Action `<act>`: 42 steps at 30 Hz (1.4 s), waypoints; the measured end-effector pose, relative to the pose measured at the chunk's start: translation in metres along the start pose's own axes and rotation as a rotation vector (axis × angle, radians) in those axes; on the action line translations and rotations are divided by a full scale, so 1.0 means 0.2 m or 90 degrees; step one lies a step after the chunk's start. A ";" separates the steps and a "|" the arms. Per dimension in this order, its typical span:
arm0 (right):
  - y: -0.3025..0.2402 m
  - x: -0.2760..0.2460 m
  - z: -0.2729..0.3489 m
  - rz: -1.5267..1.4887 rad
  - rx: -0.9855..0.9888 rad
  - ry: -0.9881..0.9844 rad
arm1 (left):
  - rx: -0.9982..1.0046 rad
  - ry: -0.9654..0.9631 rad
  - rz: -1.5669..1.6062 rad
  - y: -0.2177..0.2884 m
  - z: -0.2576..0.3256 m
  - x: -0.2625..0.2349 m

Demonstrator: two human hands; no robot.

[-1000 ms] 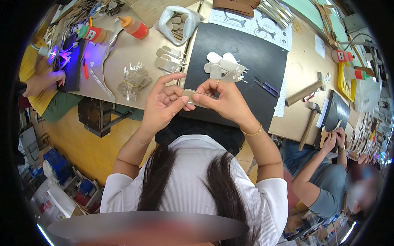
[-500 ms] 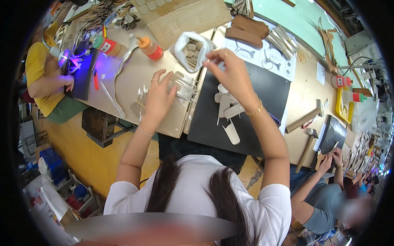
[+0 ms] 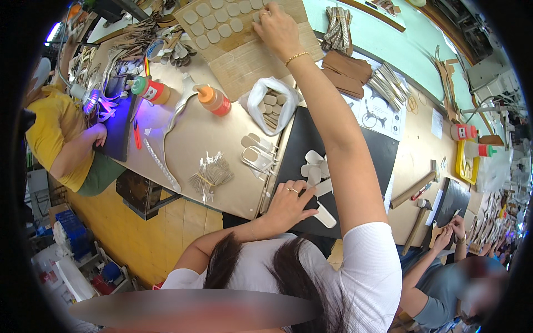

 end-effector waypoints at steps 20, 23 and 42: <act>0.06 0.27 -0.06 -0.103 0.080 0.047 | -0.100 0.010 0.221 -0.06 -0.09 -0.05; 0.07 0.25 -0.06 -0.122 0.118 0.005 | -0.054 -0.012 0.152 -0.03 -0.12 -0.04; 0.09 0.30 -0.04 0.045 -0.043 -0.020 | -0.158 -0.063 0.369 -0.02 -0.17 -0.06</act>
Point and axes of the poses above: each hand's wrist, its own z-axis away from the middle knuckle, its own x-axis out of the palm, y = z × x, the point moved 2 cm from there along -z, towards the middle knuckle, and after that the axes turned 13 degrees about z, right-handed, at the moved point
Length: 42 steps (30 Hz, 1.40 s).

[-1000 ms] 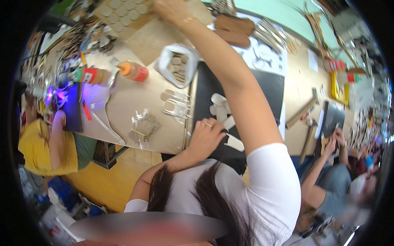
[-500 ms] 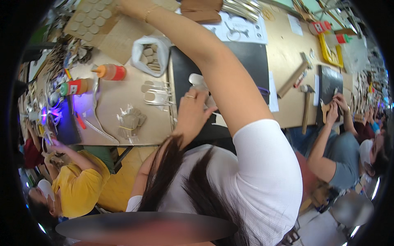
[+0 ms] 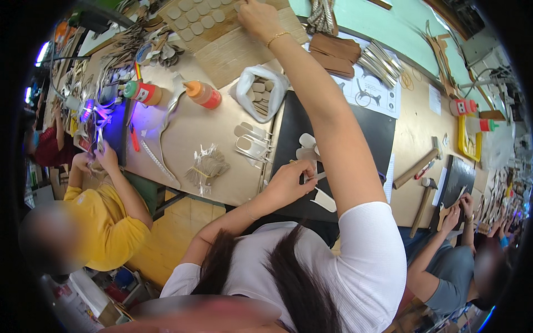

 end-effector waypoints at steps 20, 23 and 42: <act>-0.06 -0.29 0.24 -0.537 0.151 -0.029 | -0.169 -0.083 0.484 -0.10 0.07 -0.15; -0.05 -0.54 0.42 -0.493 0.088 -0.093 | -0.153 0.044 0.480 -0.05 0.13 -0.23; -0.17 -1.51 1.34 -0.878 0.133 -0.506 | -0.144 0.028 0.379 0.33 0.36 -0.27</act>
Point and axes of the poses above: each hand's wrist, its own z-axis away from the middle knuckle, its own x-axis out of the palm, y = z × x, the point moved 2 cm from there along -z, towards the middle knuckle, and after that the axes turned 13 degrees about z, right-handed, at the moved point
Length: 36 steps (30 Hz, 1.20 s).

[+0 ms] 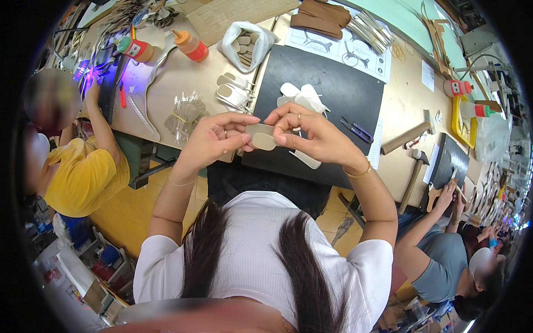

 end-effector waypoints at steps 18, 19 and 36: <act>-0.04 0.05 -0.02 0.020 -0.005 0.051 | 0.005 -0.055 0.005 0.05 0.09 0.06; -0.04 0.05 -0.02 0.029 -0.010 0.055 | 0.010 -0.052 -0.001 0.05 0.09 0.06; -0.07 0.03 -0.01 0.044 0.015 0.043 | 0.019 0.042 -0.049 0.05 0.09 0.11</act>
Point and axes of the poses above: each hand's wrist, its own z-axis away from the middle knuckle, its own x-axis out of the palm, y = z × x, the point moved 2 cm from there along -z, towards the middle knuckle, and after that the axes turned 13 degrees about z, right-handed, at the moved point
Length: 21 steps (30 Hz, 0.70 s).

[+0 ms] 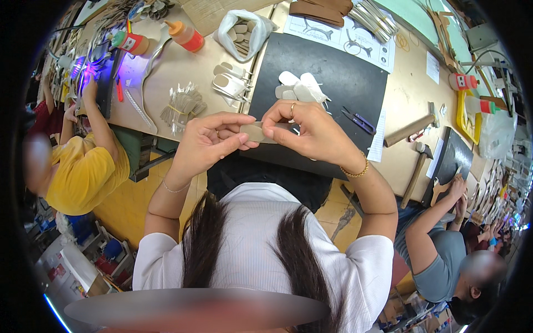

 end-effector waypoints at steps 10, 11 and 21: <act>0.01 0.06 0.02 -0.036 0.028 0.084 | 0.056 -0.017 0.068 -0.04 -0.03 0.02; 0.01 0.07 0.02 -0.045 0.043 0.092 | 0.058 -0.018 0.074 -0.04 -0.04 0.02; -0.01 0.03 0.02 -0.024 0.009 0.114 | 0.037 -0.002 0.063 -0.02 -0.03 0.01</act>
Point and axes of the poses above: each hand's wrist, its own z-axis away from the middle knuckle, its own x-axis out of the palm, y = z × x, the point moved 2 cm from there along -z, towards the middle knuckle, and after that the axes turned 13 degrees about z, right-handed, at the moved point
